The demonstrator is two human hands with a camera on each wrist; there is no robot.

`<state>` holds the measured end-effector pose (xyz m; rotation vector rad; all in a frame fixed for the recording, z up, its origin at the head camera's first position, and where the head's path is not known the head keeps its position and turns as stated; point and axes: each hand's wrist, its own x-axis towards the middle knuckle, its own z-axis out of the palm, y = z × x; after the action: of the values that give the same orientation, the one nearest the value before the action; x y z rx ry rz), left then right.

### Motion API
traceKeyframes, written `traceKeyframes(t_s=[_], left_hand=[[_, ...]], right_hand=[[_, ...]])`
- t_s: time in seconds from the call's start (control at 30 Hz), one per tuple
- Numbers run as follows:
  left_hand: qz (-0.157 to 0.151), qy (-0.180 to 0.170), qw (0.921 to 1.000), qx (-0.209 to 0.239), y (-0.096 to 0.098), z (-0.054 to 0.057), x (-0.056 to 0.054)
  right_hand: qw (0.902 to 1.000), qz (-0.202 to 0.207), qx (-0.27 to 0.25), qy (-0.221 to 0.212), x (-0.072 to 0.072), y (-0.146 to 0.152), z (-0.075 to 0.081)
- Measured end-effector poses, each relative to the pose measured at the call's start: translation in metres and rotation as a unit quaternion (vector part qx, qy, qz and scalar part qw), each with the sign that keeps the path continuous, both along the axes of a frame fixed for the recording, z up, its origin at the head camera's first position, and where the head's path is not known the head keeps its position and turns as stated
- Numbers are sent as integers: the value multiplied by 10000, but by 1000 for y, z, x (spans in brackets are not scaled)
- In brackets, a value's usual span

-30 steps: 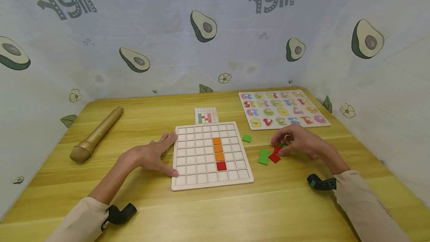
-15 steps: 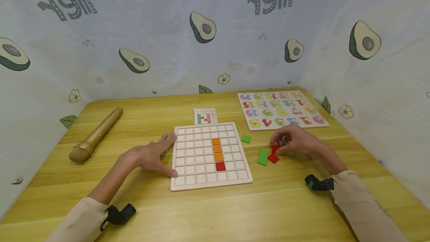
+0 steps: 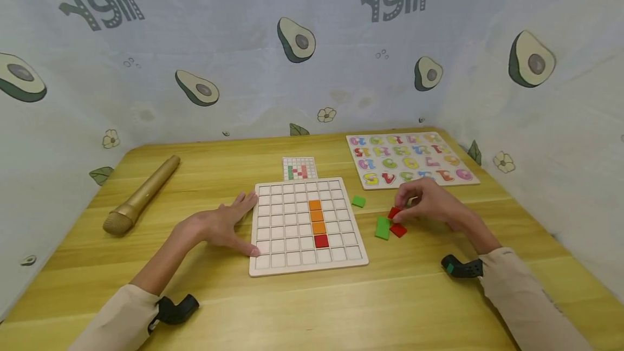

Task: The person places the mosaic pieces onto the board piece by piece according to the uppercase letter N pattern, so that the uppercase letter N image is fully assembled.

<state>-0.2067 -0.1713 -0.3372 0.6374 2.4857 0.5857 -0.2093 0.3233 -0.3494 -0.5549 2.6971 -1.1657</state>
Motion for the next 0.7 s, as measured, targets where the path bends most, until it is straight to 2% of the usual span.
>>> traceKeyframes(t_s=[0.2, 0.43, 0.7], left_hand=[[-68, 29, 10000, 18, -1, 1, 1], [-57, 12, 10000, 69, -2, -1, 0], [-91, 20, 9999, 57, 0, -2, 0]], right_hand=[[9999, 133, -64, 58, 0, -5, -1], [9983, 469, -171, 295, -2, -11, -5], [9938, 771, -722, 339, -8, -26, -10]])
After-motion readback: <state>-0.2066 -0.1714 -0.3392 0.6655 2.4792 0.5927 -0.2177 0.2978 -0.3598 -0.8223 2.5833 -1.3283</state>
